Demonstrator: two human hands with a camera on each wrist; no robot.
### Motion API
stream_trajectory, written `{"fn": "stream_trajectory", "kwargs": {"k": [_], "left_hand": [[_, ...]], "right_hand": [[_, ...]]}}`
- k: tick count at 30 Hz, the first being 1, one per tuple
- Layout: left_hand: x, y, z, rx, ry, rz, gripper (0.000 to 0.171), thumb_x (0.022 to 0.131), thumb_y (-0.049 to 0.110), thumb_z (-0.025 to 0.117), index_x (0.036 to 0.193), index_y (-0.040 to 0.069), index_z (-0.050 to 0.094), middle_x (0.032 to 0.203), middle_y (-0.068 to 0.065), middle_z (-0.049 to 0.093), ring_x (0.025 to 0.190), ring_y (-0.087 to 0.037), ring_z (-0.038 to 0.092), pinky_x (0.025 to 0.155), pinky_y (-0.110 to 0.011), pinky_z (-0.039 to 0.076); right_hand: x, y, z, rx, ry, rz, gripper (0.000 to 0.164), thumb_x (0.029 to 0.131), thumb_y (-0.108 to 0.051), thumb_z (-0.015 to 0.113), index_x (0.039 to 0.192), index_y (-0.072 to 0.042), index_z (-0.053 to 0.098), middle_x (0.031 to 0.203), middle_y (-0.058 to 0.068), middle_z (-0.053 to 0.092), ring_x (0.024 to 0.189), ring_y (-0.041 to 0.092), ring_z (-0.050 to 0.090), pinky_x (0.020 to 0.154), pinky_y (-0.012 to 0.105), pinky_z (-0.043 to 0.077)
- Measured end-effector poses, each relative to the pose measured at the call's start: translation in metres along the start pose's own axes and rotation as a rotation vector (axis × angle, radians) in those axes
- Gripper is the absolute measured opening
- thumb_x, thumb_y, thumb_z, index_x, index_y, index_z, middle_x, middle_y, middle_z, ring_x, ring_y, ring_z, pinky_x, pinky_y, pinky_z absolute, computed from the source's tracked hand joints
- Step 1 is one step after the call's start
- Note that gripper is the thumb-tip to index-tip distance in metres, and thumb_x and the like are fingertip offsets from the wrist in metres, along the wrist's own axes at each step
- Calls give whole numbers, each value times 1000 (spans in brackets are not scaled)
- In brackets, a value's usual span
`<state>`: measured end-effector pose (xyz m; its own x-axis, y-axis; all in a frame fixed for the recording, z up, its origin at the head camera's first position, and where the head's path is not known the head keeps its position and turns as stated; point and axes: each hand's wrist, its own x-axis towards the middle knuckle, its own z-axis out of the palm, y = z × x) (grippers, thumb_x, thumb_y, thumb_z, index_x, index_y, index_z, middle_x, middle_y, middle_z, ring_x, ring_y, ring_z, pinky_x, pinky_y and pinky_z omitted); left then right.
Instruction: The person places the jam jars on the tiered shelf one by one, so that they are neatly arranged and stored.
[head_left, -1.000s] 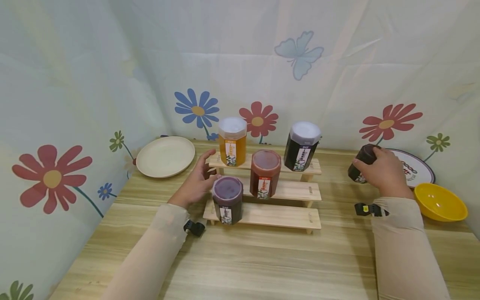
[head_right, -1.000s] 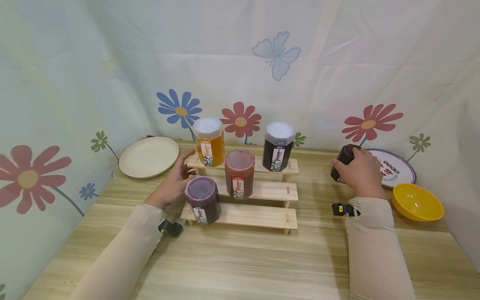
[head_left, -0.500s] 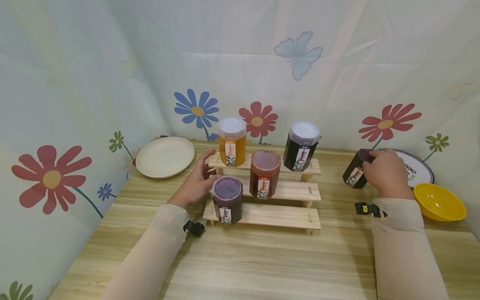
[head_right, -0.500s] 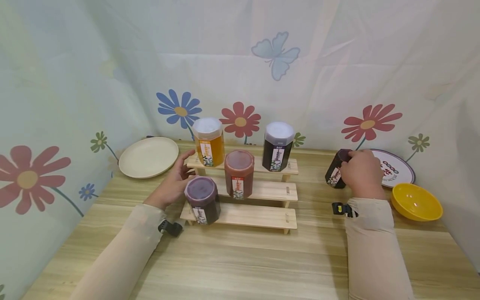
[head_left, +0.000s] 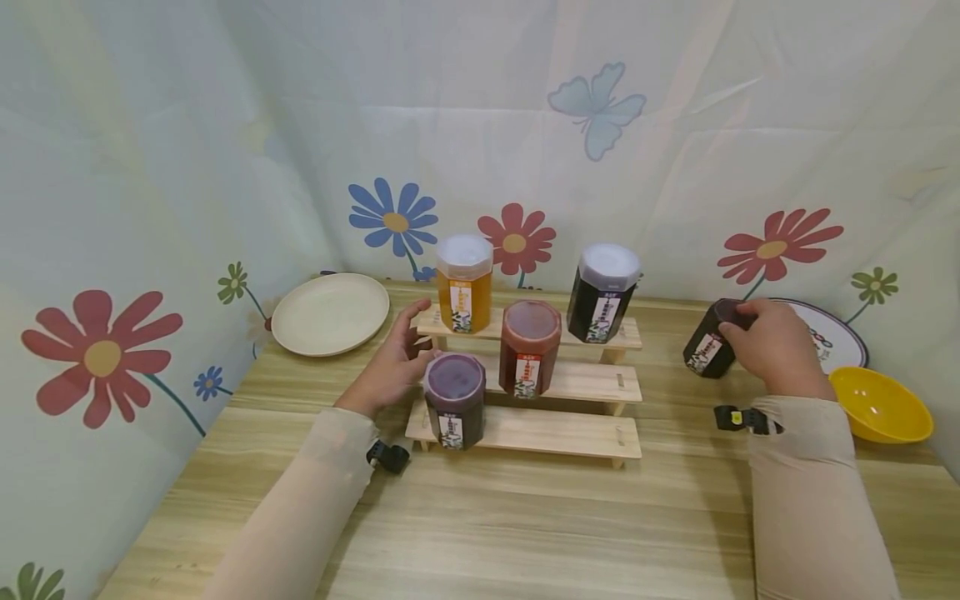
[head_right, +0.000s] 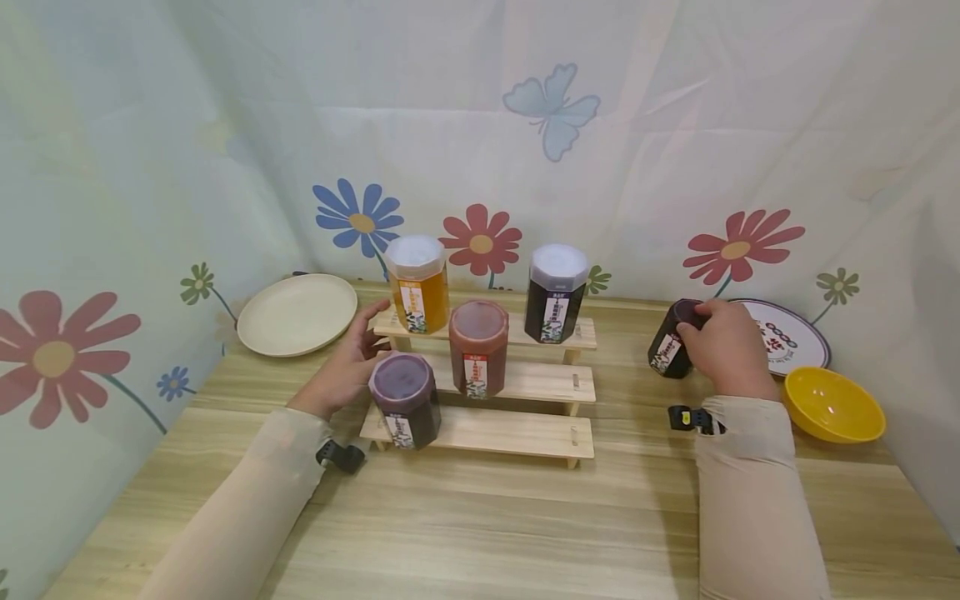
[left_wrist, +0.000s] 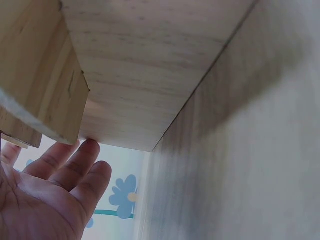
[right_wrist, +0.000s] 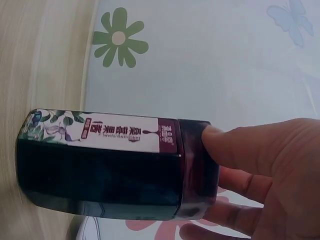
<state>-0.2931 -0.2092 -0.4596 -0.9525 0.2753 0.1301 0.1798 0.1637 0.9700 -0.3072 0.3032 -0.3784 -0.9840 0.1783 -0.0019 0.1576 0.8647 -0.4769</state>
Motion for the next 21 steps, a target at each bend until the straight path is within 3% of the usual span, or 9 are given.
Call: {"fn": "stream_trajectory", "kwargs": {"k": [8, 21], "left_hand": [[0, -1, -1, 14, 0, 8, 81, 105, 2, 57, 168, 22, 11, 158, -30, 43, 144, -48, 47, 115, -61, 44], [0, 2, 0, 14, -1, 6, 80, 105, 2, 58, 168, 21, 11, 157, -30, 44, 144, -47, 48, 115, -61, 44]], "right_hand": [[-3, -1, 0, 21, 11, -19, 58, 105, -29, 65, 146, 9, 49, 143, 40, 43, 118, 54, 44, 101, 71, 50], [1, -1, 3, 92, -32, 28, 74, 99, -35, 73, 147, 9, 38, 141, 40, 45, 117, 55, 49, 98, 70, 52]]}}
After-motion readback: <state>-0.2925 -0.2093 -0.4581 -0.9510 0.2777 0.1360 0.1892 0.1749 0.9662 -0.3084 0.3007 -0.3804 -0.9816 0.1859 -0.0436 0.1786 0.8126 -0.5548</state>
